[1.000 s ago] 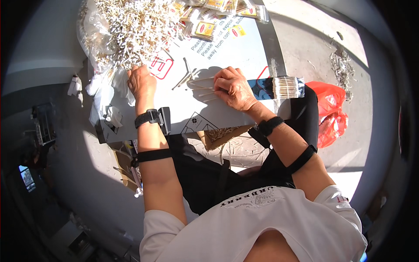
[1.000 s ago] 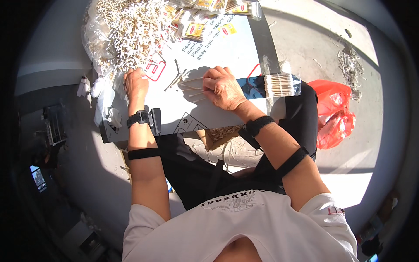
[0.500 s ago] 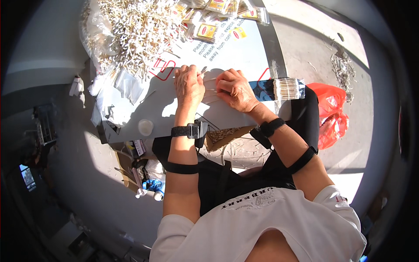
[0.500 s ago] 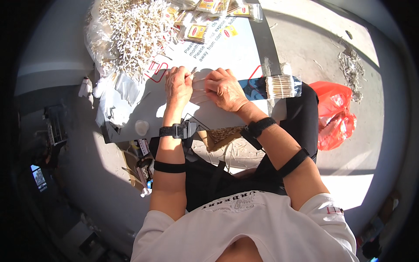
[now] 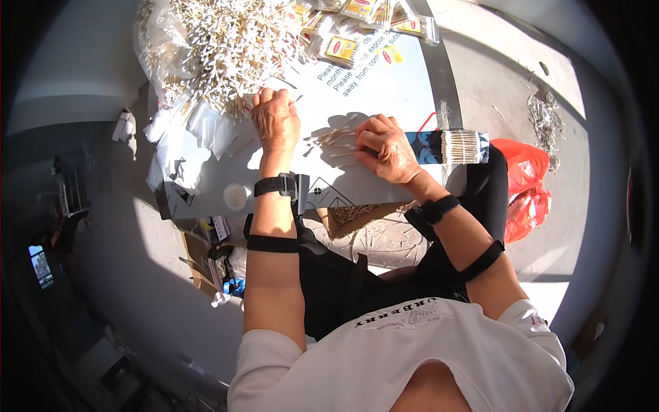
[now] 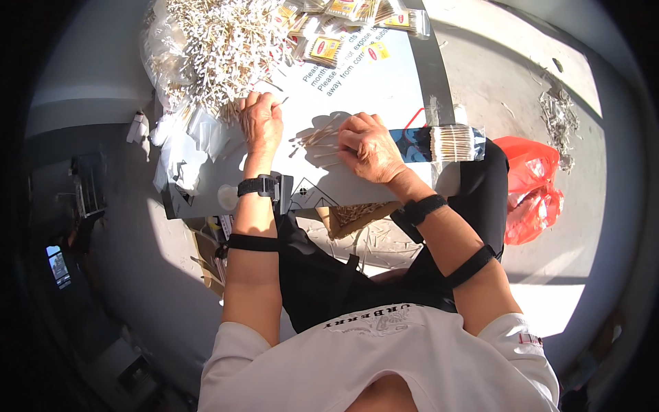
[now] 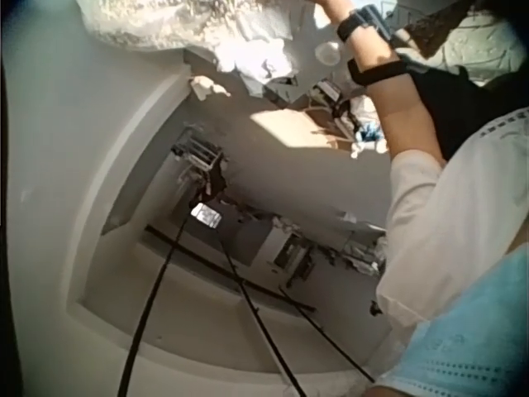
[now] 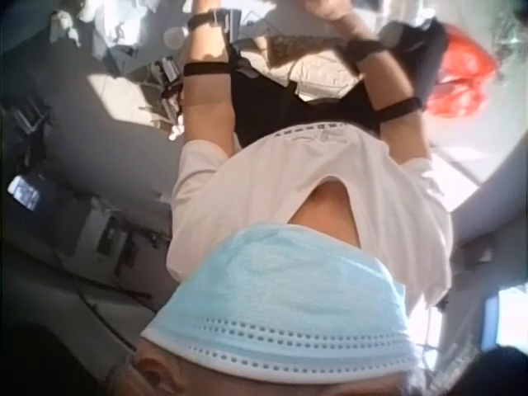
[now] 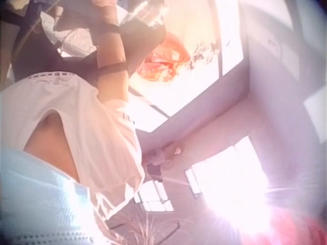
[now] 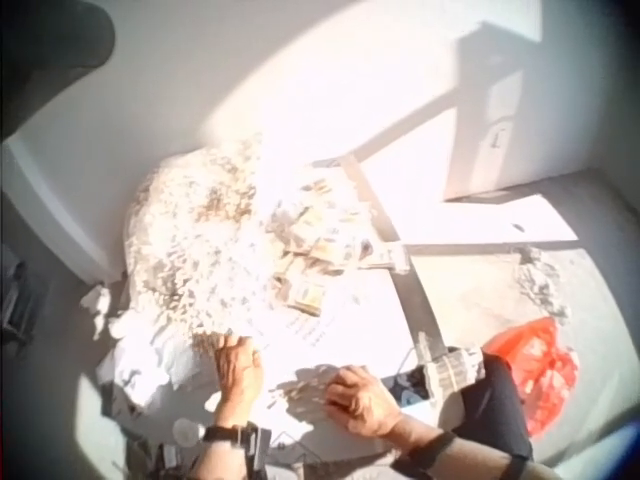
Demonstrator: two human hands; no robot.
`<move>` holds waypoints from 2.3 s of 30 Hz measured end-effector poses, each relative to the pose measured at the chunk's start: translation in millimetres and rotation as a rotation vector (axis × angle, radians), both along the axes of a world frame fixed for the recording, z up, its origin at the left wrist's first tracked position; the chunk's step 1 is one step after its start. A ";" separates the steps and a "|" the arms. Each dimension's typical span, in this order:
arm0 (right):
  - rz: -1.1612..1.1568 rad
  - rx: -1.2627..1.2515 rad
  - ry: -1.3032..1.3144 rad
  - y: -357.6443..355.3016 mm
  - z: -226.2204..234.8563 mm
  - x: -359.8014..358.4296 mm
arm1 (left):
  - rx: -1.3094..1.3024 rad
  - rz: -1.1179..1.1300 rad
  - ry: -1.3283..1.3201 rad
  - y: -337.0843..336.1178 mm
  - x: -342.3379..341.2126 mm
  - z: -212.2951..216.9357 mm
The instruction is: Aligning cotton swabs on a jig and sliding them into a plastic package.
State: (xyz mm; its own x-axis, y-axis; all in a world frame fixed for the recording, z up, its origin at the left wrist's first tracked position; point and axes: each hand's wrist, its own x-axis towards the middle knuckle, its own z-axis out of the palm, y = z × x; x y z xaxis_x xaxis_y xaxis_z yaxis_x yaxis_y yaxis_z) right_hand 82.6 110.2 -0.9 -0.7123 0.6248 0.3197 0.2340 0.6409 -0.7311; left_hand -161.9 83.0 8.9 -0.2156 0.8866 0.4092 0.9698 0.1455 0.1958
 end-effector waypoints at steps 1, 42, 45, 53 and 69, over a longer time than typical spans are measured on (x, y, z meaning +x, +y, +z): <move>-0.002 0.000 -0.006 1.4 -1.8 3.3 | 0.043 -0.023 -0.064 1.5 17.6 0.1; -0.030 0.030 -0.012 0.0 -4.6 0.0 | -0.131 0.127 -0.596 -60.6 19.6 22.2; -0.040 0.024 -0.031 1.6 -6.0 4.9 | -0.132 0.105 -0.842 -97.2 27.1 40.9; -0.023 0.037 -0.007 1.3 -2.8 0.5 | -0.093 -0.021 -0.707 -121.5 39.2 22.9; -0.019 0.040 -0.024 2.9 -6.6 5.7 | -0.387 -0.098 -0.660 -128.0 35.3 28.9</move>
